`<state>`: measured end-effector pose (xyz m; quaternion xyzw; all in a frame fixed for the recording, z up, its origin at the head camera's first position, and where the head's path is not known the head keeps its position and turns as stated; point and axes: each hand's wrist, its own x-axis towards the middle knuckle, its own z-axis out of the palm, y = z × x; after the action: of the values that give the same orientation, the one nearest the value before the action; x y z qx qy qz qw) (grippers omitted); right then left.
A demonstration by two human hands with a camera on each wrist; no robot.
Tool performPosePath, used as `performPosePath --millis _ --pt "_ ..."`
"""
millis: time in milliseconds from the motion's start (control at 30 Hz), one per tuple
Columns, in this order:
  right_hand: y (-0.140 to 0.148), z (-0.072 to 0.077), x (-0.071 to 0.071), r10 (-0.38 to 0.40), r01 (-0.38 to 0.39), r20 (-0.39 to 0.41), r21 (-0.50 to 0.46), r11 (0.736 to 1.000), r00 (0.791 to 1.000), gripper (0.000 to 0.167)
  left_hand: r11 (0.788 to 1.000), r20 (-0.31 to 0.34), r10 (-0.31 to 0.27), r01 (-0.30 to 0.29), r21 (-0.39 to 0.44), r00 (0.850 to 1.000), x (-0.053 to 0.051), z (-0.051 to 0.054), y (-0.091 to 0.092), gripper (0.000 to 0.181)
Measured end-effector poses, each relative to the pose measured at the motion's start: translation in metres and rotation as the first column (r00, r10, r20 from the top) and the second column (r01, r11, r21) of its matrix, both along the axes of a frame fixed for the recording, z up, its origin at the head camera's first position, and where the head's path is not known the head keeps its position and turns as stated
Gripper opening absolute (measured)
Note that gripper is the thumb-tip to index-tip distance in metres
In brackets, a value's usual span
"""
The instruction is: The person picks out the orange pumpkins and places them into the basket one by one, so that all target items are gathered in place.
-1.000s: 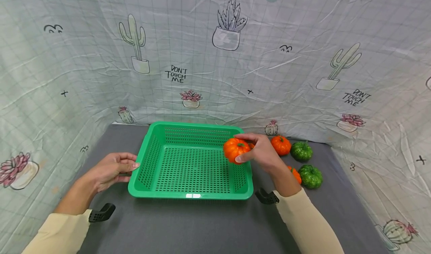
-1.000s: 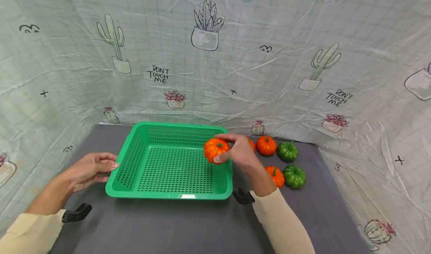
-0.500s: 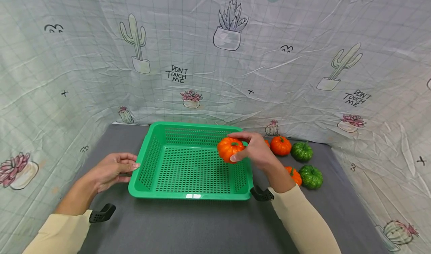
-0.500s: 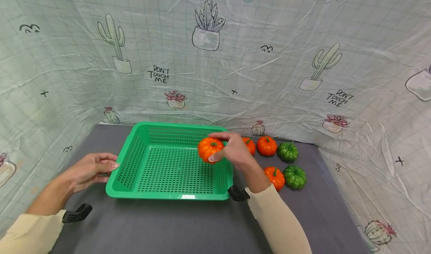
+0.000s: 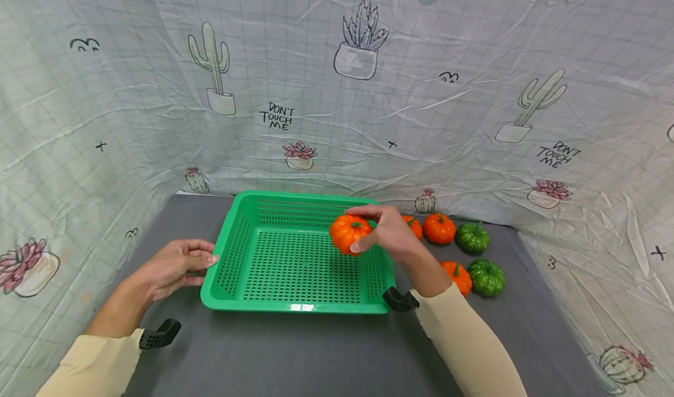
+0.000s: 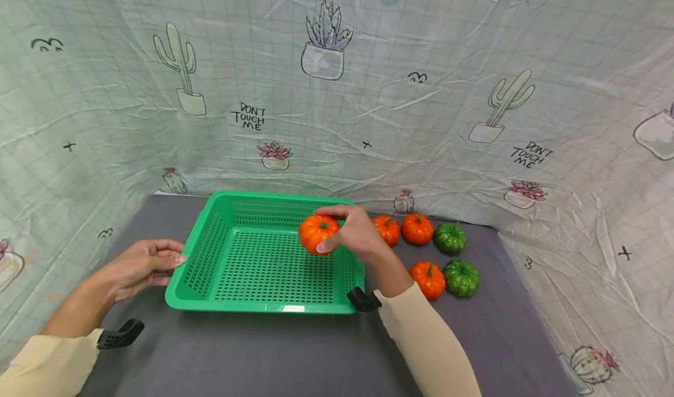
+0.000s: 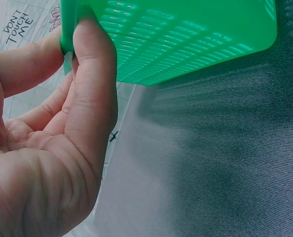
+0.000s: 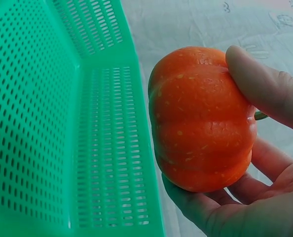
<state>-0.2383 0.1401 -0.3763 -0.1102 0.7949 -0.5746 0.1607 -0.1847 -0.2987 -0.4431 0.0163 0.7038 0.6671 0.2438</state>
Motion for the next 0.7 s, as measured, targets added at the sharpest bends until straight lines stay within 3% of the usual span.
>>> performPosePath --millis 700 --pt "-0.026 -0.006 -0.009 0.036 -0.036 -0.005 -0.001 0.999 0.999 0.073 1.000 0.000 -0.005 0.005 -0.001 1.000 -0.001 -0.003 -0.002 0.027"
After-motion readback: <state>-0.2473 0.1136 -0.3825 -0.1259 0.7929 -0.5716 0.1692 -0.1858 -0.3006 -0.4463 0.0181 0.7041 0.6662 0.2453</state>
